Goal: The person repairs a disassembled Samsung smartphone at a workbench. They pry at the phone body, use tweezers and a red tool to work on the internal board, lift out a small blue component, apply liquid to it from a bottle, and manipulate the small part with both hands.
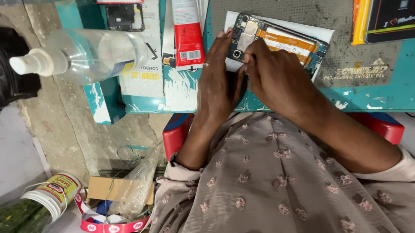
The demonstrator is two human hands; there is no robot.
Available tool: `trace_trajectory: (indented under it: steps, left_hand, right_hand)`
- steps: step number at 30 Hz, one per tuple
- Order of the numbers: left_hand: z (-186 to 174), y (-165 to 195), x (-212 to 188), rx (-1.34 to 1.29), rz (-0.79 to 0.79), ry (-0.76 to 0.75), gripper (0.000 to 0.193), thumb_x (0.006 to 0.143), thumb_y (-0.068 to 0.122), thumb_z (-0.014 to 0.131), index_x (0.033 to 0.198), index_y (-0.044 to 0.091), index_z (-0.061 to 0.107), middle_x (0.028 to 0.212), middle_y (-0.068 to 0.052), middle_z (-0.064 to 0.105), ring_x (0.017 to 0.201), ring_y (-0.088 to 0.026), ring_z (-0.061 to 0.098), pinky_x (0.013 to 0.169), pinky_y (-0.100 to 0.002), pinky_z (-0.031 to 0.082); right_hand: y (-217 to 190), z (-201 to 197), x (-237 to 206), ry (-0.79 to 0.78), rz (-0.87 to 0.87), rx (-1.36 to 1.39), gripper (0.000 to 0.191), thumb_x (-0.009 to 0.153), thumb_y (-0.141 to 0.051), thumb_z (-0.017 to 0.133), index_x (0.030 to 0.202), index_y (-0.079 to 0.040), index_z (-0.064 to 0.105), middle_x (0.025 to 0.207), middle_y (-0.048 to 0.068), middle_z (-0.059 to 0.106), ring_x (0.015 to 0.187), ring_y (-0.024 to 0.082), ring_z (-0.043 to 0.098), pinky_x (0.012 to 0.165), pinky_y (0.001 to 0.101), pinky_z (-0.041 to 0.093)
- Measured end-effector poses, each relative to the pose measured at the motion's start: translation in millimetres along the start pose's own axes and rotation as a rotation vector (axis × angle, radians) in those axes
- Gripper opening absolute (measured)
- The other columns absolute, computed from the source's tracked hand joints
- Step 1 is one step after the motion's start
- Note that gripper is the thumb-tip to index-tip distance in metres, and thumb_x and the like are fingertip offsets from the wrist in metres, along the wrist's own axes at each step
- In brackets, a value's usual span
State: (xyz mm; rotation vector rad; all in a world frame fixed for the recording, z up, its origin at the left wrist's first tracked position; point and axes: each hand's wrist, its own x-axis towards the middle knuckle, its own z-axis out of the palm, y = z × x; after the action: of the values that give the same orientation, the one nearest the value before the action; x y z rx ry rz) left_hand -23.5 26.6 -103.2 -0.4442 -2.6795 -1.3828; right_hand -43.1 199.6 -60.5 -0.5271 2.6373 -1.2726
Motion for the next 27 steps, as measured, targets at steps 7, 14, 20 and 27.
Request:
trace_trajectory:
  steps: [7,14,20,27]
  left_hand:
    - [1.1,-2.6,-0.3,0.032,0.045,0.003,0.066,0.102,0.007,0.074,0.154,-0.004,0.034,0.158,-0.024,0.045,0.152,-0.043,0.044,0.128,-0.049,0.041]
    - [4.3,-4.4,-1.7,0.025,0.042,0.019,0.063,0.105,0.009,0.074,0.154,-0.003,0.036,0.158,-0.022,0.047,0.148,-0.041,0.044,0.124,-0.046,0.042]
    - [4.8,-3.3,-2.9,0.055,0.032,0.017,0.064,0.104,0.009,0.074,0.154,-0.002,0.036,0.159,-0.022,0.046,0.154,-0.041,0.044,0.125,-0.046,0.041]
    - [6.3,-5.2,-3.9,0.034,0.014,0.008,0.065,0.104,0.010,0.074,0.155,-0.002,0.035,0.159,-0.022,0.046,0.154,-0.041,0.042,0.125,-0.046,0.040]
  right_hand:
    - [-8.4,-24.5,-28.9,-0.082,0.227,0.192,0.015,0.102,-0.011,0.066,0.112,-0.002,0.061,0.065,0.012,0.060,0.054,0.023,0.060,0.051,0.0400,0.045]
    - [8.0,-63.2,-64.2,0.335,0.295,0.025,0.013,0.099,-0.004,0.075,0.107,0.002,0.068,0.089,0.010,0.067,0.076,0.015,0.065,0.062,0.0260,0.051]
    - [26.3,-58.9,-63.8,0.360,0.100,-0.240,0.007,0.099,0.004,0.079,0.104,0.004,0.074,0.094,0.011,0.069,0.091,0.023,0.066,0.076,0.0344,0.052]
    - [20.5,-54.1,-58.7,0.392,0.054,-0.378,0.010,0.095,0.005,0.081,0.101,0.003,0.074,0.092,0.013,0.068,0.087,0.029,0.063,0.073,0.0401,0.049]
